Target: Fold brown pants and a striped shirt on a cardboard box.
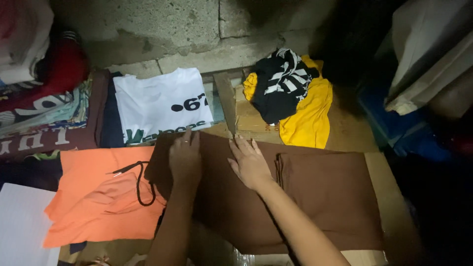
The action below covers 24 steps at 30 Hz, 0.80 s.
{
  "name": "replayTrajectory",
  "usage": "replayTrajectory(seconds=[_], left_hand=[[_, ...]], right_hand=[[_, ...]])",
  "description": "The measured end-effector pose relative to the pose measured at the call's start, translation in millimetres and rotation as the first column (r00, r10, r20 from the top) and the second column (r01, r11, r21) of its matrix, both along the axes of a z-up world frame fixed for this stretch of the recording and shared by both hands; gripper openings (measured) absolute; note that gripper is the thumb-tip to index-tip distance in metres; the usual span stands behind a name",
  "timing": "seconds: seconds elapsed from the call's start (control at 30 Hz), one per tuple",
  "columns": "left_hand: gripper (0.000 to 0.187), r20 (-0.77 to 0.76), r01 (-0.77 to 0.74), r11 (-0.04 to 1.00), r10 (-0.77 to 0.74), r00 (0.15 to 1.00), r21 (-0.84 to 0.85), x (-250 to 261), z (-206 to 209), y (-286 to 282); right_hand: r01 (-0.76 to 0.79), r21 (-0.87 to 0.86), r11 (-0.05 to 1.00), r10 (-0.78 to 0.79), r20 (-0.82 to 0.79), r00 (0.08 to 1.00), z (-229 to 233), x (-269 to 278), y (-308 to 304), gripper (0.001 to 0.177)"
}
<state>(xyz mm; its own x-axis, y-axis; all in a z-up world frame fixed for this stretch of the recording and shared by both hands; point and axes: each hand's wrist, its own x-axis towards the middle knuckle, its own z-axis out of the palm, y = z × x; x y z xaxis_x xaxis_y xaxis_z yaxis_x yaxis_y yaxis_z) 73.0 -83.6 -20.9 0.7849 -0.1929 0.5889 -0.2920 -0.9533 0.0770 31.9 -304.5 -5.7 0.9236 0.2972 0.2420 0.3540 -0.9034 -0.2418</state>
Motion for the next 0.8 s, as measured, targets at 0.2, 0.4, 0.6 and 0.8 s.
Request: replayTrajectory(seconds=[0.2,0.4,0.6,0.8], left_hand=[[0.052,0.092,-0.308,0.948,0.315,0.945,-0.078,-40,59,48],[0.031,-0.009,-0.072,0.951,0.072,0.997,-0.302,-52,2,54],[0.029,0.04,0.066,0.986,-0.06,0.997,-0.152,-83,16,46],[0.043,-0.003,0.073,0.977,-0.075,0.997,-0.198,-104,38,96]], right_hand=[[-0.021,0.115,0.993,0.02,0.008,1.0,5,-5,3,0.06],[-0.22,0.363,0.905,0.183,0.134,0.974,56,-7,51,0.07],[-0.436,0.276,0.856,0.397,0.187,0.898,25,21,72,0.042],[-0.287,0.752,0.594,0.233,0.181,0.956,-31,40,60,0.045]])
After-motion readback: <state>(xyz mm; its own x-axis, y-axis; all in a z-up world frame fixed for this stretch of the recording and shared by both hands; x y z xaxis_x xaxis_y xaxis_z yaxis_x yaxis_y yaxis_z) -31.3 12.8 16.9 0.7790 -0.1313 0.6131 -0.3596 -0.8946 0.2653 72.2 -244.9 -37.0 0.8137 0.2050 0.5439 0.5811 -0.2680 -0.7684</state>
